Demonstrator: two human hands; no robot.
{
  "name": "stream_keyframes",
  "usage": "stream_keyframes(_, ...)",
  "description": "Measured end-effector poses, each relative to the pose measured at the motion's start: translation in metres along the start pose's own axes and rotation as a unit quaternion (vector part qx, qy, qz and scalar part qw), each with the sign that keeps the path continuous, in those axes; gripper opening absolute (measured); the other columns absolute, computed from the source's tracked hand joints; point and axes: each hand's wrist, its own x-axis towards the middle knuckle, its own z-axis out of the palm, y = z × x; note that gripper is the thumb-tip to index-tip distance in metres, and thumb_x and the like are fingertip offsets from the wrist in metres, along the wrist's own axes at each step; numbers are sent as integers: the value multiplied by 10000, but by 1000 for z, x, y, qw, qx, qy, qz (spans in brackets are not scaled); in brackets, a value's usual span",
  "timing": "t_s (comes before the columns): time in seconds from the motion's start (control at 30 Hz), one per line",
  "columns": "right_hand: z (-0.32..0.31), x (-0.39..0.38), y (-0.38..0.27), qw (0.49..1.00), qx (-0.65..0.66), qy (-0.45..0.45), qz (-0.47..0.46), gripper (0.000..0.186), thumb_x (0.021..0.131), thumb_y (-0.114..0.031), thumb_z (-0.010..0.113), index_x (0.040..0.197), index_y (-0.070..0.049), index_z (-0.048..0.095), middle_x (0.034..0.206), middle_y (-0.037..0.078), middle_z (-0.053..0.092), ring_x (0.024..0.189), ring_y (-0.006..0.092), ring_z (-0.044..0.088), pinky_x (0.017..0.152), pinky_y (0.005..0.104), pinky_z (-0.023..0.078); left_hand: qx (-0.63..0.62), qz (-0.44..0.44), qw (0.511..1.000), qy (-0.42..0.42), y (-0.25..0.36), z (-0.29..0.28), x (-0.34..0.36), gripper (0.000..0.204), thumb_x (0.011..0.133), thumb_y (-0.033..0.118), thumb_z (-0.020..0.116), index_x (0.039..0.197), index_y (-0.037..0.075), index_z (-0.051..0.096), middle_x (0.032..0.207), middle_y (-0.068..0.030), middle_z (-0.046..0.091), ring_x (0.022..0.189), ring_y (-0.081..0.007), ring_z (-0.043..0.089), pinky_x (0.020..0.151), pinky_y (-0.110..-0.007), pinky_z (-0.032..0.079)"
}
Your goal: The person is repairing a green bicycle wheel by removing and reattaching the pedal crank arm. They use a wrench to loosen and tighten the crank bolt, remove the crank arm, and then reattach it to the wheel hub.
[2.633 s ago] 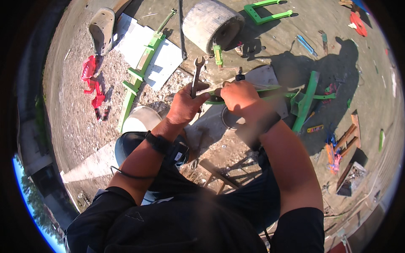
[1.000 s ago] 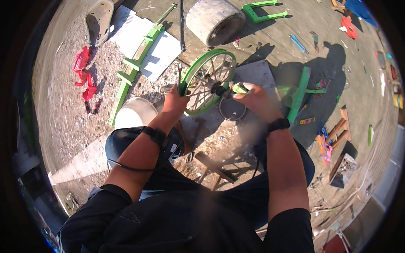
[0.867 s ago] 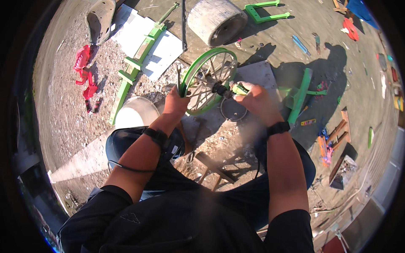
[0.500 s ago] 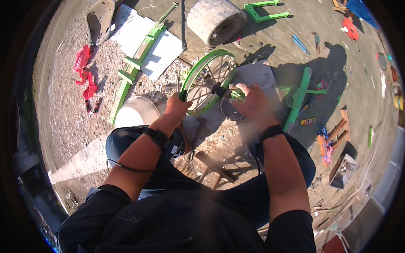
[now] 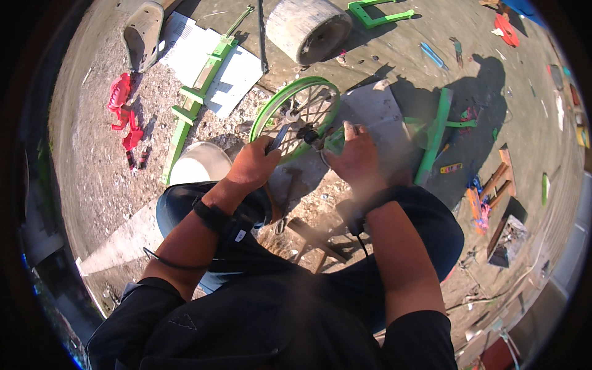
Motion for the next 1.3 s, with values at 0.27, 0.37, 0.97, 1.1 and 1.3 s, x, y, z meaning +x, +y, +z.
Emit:
stream_keyframes(0.27,-2,-9,-18,997,56,-23,50,779,704,-392,806,1297,21,514,1261,204,517,1191,372,508,1013,414,437,190,104,970,-107,17,18,7,205,873,182,543,985,23,609,904,-203,671,880,-383,660,715,-463,506)
stream_keyframes(0.37,14,-16,-19,997,65,15,46,769,697,-372,809,1285,28,516,1230,207,524,1169,371,515,1000,415,442,180,82,974,-113,29,11,8,147,848,144,559,920,31,619,887,-195,668,855,-366,670,674,-451,509)
stream_keyframes(0.97,33,-15,-52,994,88,50,41,678,695,-296,804,1220,16,508,1188,202,513,1110,387,527,931,455,471,344,29,918,-196,29,0,36,250,844,129,595,1067,57,683,1047,-145,704,996,-334,684,789,-447,566)
stream_keyframes(1.1,34,-13,-49,994,93,39,51,689,699,-300,804,1232,18,504,1192,203,511,1121,383,522,935,455,469,313,36,933,-172,22,3,35,260,842,125,597,1080,57,676,1075,-153,696,1012,-326,680,800,-441,563)
stream_keyframes(1.3,27,-10,-50,997,70,18,41,700,700,-297,803,1251,23,510,1229,197,505,1151,374,509,961,442,454,299,31,941,-158,19,6,34,253,836,114,600,1069,72,691,1065,-159,699,1006,-332,682,801,-443,564)
